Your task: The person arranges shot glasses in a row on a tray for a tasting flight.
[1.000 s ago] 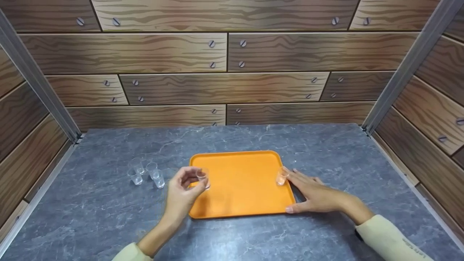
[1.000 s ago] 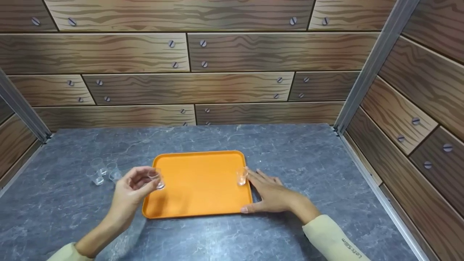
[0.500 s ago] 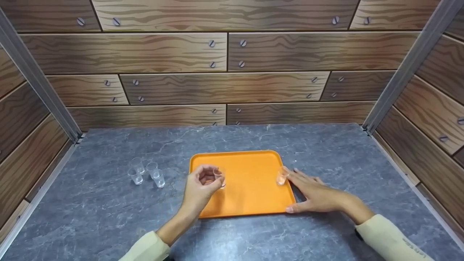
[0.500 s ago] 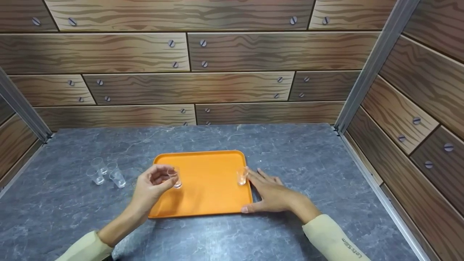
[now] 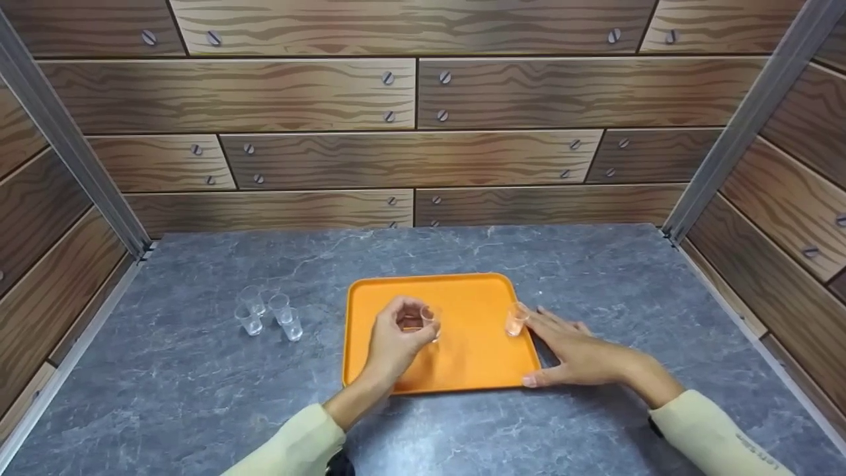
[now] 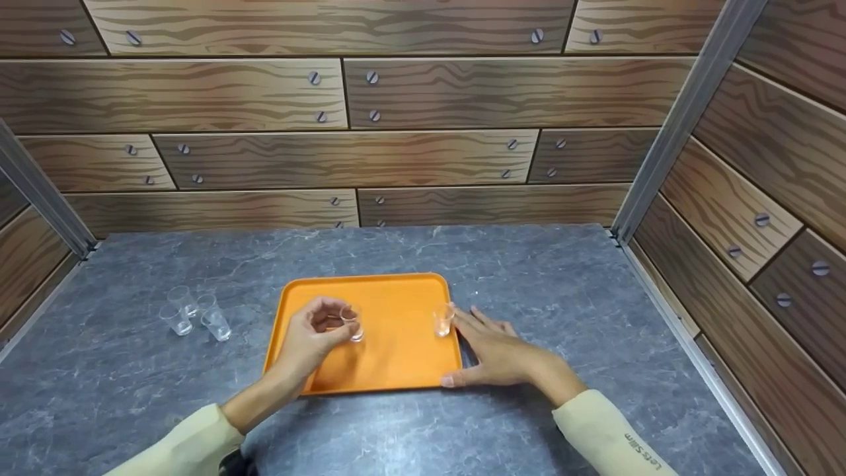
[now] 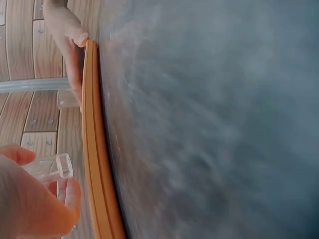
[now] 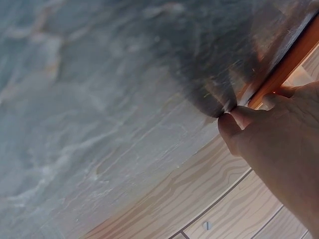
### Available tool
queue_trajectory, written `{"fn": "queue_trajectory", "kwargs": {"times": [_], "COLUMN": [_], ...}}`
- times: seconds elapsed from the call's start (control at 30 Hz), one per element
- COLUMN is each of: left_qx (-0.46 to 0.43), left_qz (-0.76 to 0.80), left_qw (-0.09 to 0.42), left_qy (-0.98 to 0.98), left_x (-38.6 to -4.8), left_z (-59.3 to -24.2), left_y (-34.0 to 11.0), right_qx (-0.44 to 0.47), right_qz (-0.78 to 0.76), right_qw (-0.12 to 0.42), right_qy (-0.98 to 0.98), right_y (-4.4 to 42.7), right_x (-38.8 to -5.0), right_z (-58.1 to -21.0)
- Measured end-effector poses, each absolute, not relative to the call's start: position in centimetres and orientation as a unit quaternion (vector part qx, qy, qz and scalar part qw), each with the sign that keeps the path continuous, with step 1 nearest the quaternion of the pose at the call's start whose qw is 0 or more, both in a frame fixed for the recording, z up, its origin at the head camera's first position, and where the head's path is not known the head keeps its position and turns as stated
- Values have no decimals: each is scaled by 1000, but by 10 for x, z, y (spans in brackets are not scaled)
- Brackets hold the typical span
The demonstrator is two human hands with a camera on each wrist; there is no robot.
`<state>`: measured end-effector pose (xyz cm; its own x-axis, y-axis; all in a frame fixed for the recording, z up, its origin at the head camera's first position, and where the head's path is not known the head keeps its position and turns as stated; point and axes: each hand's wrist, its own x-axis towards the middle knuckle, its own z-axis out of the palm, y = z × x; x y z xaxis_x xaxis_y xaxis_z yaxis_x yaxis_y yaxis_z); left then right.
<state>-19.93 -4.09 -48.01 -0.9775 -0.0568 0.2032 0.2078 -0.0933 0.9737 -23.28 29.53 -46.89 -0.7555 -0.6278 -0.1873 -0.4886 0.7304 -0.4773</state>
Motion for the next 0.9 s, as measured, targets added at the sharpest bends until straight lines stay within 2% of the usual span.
{"fn": "queue_trajectory", "kwargs": {"times": [0.9], "left_qx": [-21], "left_qz": [-721], "left_qw": [45], "left_qy": [-692], "left_x": [-213], "left_z": [-477], "left_y": [11], "right_qx": [-307], "right_qz": [-205], "right_qw": [164], "right_qy": [915], "right_y": [295], "right_x": [-230], "right_z": [-467]}}
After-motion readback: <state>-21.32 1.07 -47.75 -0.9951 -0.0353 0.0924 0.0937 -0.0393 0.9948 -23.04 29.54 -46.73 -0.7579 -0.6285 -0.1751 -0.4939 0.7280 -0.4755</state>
